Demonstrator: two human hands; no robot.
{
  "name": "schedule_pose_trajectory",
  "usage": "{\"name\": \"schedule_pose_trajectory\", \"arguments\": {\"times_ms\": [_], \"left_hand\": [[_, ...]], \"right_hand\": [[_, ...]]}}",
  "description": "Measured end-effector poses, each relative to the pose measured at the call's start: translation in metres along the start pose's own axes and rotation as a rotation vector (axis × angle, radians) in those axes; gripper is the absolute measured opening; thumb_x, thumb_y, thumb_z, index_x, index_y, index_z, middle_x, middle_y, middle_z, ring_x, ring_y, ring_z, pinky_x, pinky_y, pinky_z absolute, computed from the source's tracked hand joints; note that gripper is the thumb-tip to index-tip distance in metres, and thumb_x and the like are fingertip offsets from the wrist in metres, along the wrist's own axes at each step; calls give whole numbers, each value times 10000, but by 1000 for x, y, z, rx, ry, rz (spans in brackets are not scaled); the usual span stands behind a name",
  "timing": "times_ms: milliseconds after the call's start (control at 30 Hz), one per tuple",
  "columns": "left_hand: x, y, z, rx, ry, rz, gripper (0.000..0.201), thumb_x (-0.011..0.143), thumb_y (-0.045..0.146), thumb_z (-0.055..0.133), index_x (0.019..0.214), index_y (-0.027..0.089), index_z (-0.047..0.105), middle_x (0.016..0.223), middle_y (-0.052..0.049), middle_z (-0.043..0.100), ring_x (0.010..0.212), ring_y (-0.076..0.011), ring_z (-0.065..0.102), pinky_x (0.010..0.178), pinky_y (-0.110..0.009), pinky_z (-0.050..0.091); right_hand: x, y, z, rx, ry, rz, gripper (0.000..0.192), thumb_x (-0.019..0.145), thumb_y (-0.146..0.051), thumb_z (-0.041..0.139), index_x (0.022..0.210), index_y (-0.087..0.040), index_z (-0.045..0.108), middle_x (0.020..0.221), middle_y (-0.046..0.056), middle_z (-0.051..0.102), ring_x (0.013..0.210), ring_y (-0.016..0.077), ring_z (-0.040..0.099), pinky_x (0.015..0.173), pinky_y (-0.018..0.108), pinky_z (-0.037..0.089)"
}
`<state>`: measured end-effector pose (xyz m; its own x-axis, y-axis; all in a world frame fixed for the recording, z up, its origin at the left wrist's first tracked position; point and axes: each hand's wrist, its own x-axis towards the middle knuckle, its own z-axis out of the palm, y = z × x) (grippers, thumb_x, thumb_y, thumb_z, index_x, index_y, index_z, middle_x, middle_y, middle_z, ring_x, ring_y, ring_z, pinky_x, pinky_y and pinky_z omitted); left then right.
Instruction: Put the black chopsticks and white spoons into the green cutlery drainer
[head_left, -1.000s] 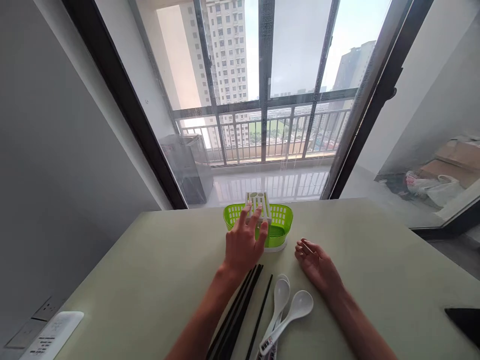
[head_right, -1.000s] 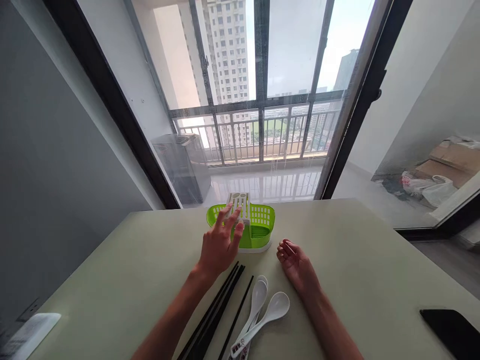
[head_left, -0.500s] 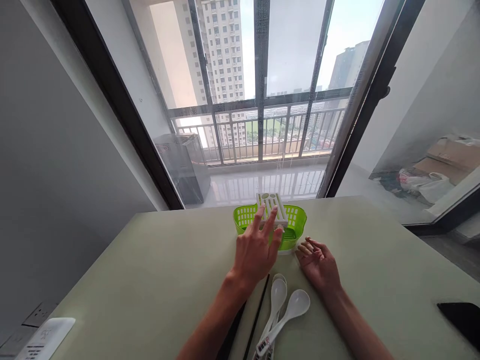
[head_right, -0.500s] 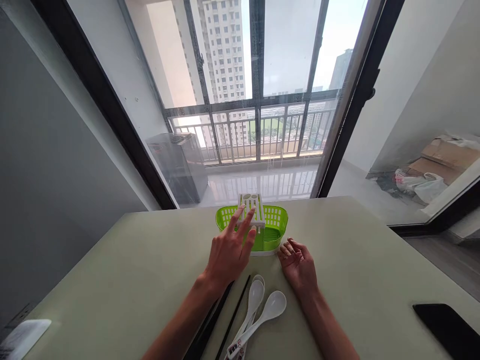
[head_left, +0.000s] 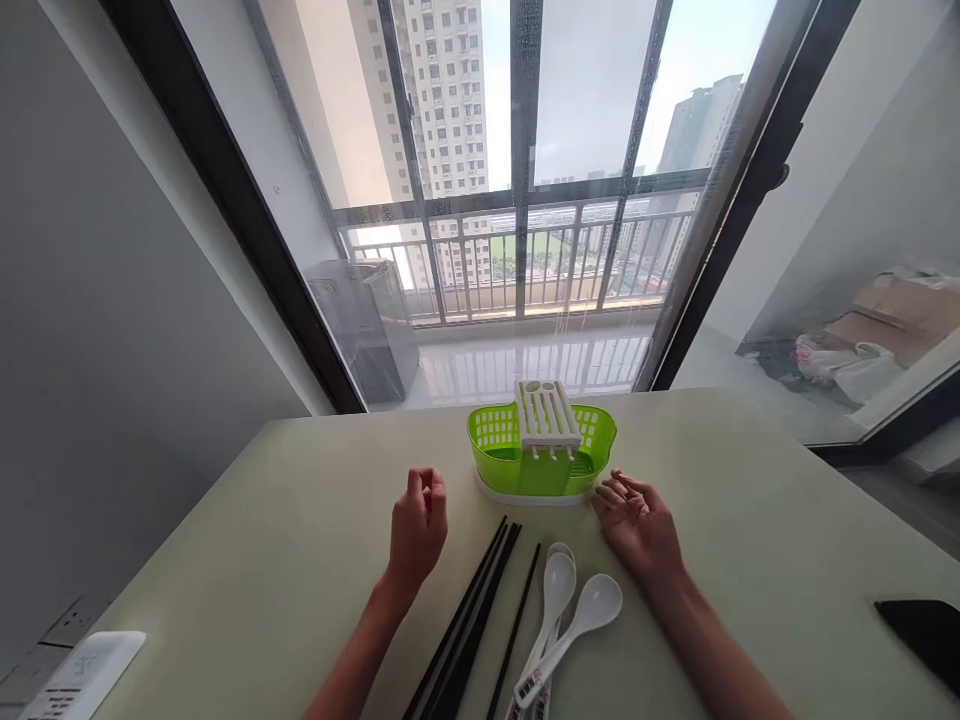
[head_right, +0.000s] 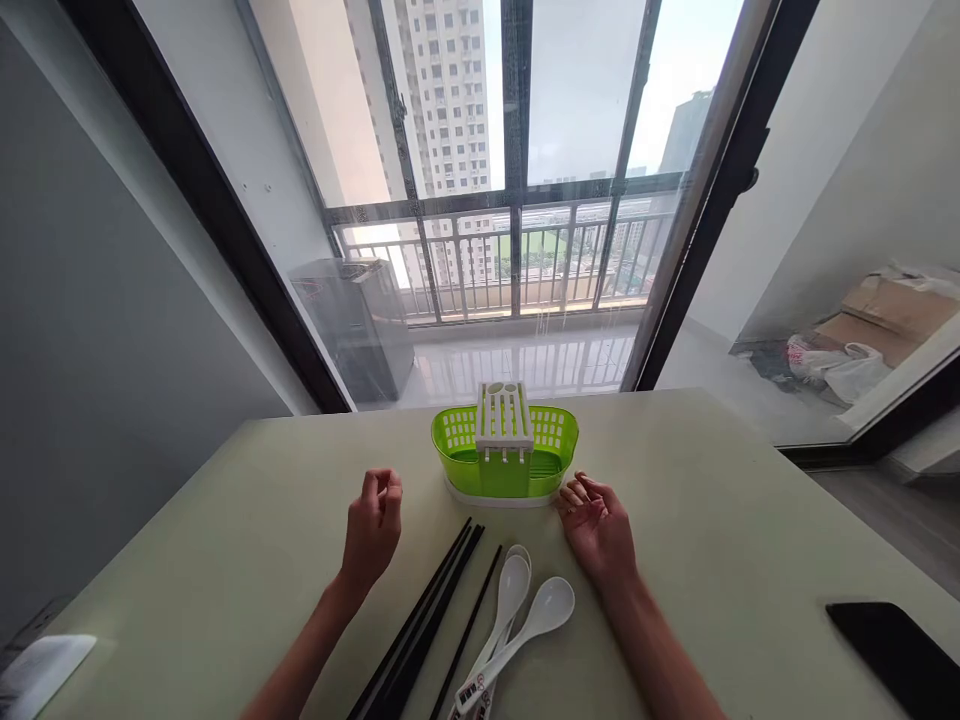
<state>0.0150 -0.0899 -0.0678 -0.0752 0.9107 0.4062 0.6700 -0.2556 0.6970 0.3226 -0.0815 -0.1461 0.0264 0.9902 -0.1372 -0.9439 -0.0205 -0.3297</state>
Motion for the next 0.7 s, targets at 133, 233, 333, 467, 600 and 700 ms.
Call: {"name": "schedule_pose_trajectory", "arguments": {"times_ms": [133,233,333,467,600,700], "left_hand": [[-16,-25,-6,15,-148,-41,311,1006,452,418,773,248,446,574,93,341,484,-120,363,522,-236,280],[-25,-37,-6,4,-250,-44,380,999,488,423,712,241,410,592,85,317,511,-110,333,533,-232,274],[-30,-44,-5,29,-310,-42,412,997,504,420,687,235,384,600,80,312,538,-109,323,543,-232,276],[-33,-43,-7,91,-359,-25,406,998,488,411,683,231,401,588,76,333,544,-111,326,538,-233,282],[-36,-37,-9,207,-382,49,393,996,438,428,669,221,447,565,70,402,526,-107,359,545,-237,293],[-38,-36,-8,312,-384,138,386,1002,409,431,671,217,485,553,64,473,500,-105,396,556,-243,305]], "right_hand": [[0,0,1,12,15,8,194,776,-112,673,894,-203,548,653,-92,401,548,78,451,536,197,478],[0,0,1,12,19,11,206,766,-107,683,888,-200,546,653,-94,401,545,76,451,525,193,468],[0,0,-1,0,15,14,219,764,-109,693,892,-210,547,659,-93,406,552,82,450,524,200,471],[0,0,-2,-62,-2,-1,214,773,-142,707,888,-230,550,657,-92,392,552,96,441,524,222,474],[1,1,-2,-164,-1,-42,175,764,-192,717,856,-223,572,660,-84,368,548,108,424,518,258,468],[2,1,0,-203,12,-62,162,760,-237,728,827,-225,581,658,-81,362,543,112,409,504,263,452]]}}
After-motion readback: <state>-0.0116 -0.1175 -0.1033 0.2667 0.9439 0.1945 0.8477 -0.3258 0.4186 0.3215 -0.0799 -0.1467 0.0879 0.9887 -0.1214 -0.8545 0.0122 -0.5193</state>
